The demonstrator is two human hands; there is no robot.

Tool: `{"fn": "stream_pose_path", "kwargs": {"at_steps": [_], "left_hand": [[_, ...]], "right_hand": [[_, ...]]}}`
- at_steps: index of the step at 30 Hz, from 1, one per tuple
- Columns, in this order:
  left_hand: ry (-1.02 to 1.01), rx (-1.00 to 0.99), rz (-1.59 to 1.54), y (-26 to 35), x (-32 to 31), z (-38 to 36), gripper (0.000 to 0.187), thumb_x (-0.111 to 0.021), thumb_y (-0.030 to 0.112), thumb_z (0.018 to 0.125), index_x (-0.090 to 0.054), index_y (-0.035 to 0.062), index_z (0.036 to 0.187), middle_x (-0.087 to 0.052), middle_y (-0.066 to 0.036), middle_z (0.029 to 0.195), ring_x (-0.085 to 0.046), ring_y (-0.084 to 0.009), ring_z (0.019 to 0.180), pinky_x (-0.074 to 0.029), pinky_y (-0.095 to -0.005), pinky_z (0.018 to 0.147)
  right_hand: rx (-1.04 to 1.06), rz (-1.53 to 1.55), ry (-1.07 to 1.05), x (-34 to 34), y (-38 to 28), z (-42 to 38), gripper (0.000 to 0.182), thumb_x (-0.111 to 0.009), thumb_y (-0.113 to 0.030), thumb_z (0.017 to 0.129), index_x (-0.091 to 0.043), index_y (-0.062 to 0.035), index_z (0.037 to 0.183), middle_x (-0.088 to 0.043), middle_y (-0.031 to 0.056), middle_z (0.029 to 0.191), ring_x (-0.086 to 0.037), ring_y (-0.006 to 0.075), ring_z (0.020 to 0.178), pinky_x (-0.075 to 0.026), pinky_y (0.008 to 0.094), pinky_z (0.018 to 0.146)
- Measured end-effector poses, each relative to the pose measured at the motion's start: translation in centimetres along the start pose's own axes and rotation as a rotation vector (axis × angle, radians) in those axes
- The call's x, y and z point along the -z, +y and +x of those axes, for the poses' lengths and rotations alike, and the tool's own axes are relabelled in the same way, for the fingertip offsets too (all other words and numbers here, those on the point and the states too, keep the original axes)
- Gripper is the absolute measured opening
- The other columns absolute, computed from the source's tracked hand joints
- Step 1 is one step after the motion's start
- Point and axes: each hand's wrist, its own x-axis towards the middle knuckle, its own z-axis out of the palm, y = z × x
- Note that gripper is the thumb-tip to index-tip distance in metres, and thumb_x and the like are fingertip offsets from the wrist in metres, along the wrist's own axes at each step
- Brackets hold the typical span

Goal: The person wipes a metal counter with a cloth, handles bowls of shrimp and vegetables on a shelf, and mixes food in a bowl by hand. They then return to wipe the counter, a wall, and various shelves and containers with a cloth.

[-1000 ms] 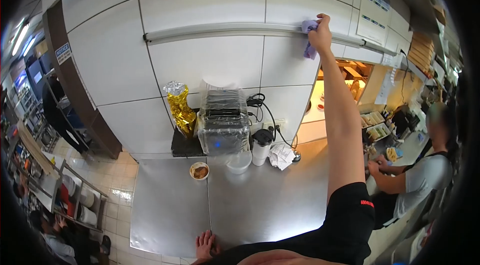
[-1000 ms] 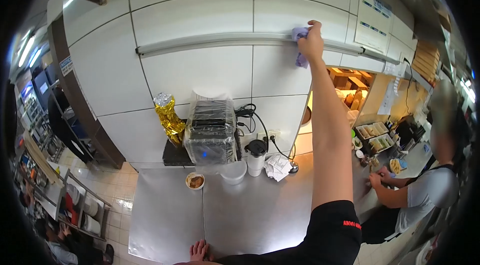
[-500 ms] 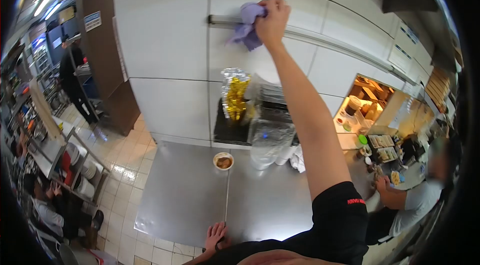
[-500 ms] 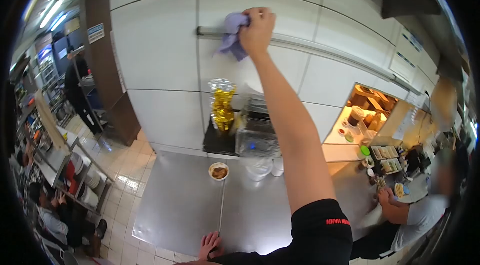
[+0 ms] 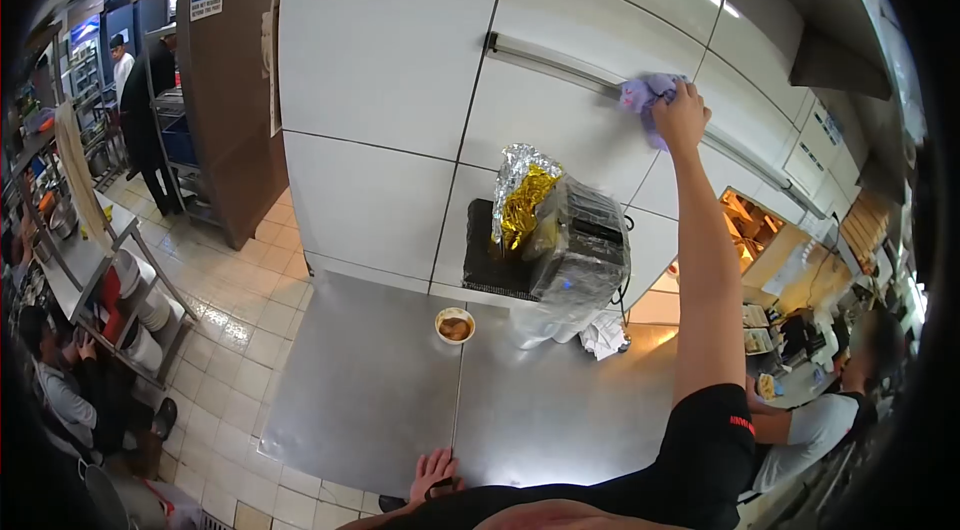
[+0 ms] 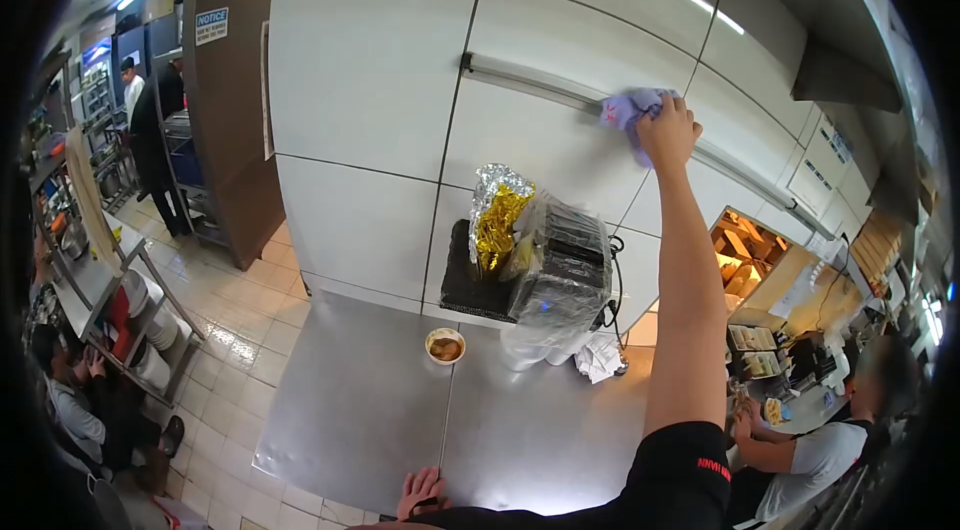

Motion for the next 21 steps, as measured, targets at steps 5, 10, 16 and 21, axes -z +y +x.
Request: {"fn": "stream_pose_path", "kwargs": {"at_steps": [5, 10, 16, 21], "left_hand": [[0.030, -0.015, -0.049, 0.1, 0.4, -0.3, 0.057, -0.054, 0.043, 0.093, -0.050, 0.0085, 0.138, -0.036, -0.014, 0.156, -0.025, -0.0321, 0.148, -0.016, -0.0580, 0.119], [0.025, -0.009, -0.011, 0.4, 1.2, -0.1, 0.055, -0.058, 0.043, 0.089, -0.054, 0.0095, 0.133, -0.039, -0.016, 0.153, -0.030, -0.0328, 0.145, -0.018, -0.0582, 0.118], [0.196, -0.058, 0.043, -0.6, -1.6, 0.2, 0.054, -0.065, 0.045, 0.079, -0.061, 0.0134, 0.122, -0.048, -0.014, 0.145, -0.040, -0.0308, 0.138, -0.024, -0.0571, 0.114], [0.337, -0.105, 0.084, -1.1, -2.5, 0.5, 0.050, -0.066, 0.047, 0.075, -0.065, 0.0153, 0.114, -0.055, -0.012, 0.137, -0.046, -0.0303, 0.132, -0.028, -0.0561, 0.111]], "right_hand": [[-0.114, 0.140, -0.149, 0.4, -2.1, 1.0, 0.031, -0.060, -0.027, 0.081, -0.071, -0.0070, 0.101, -0.066, 0.0147, 0.115, -0.059, 0.0370, 0.108, -0.045, 0.0499, 0.092], [0.004, 0.400, -0.092, 0.0, -12.6, 1.1, 0.028, -0.060, -0.025, 0.081, -0.071, -0.0044, 0.096, -0.068, 0.0174, 0.106, -0.062, 0.0405, 0.097, -0.050, 0.0511, 0.085], [0.064, 0.554, -0.051, -1.9, -24.0, 1.3, 0.030, -0.062, -0.026, 0.079, -0.072, -0.0055, 0.099, -0.065, 0.0173, 0.114, -0.059, 0.0370, 0.110, -0.046, 0.0485, 0.095], [0.030, 0.526, -0.085, 0.0, -27.0, 0.8, 0.036, -0.062, -0.027, 0.079, -0.069, -0.0114, 0.111, -0.060, 0.0127, 0.119, -0.050, 0.0328, 0.120, -0.033, 0.0485, 0.105]]}}
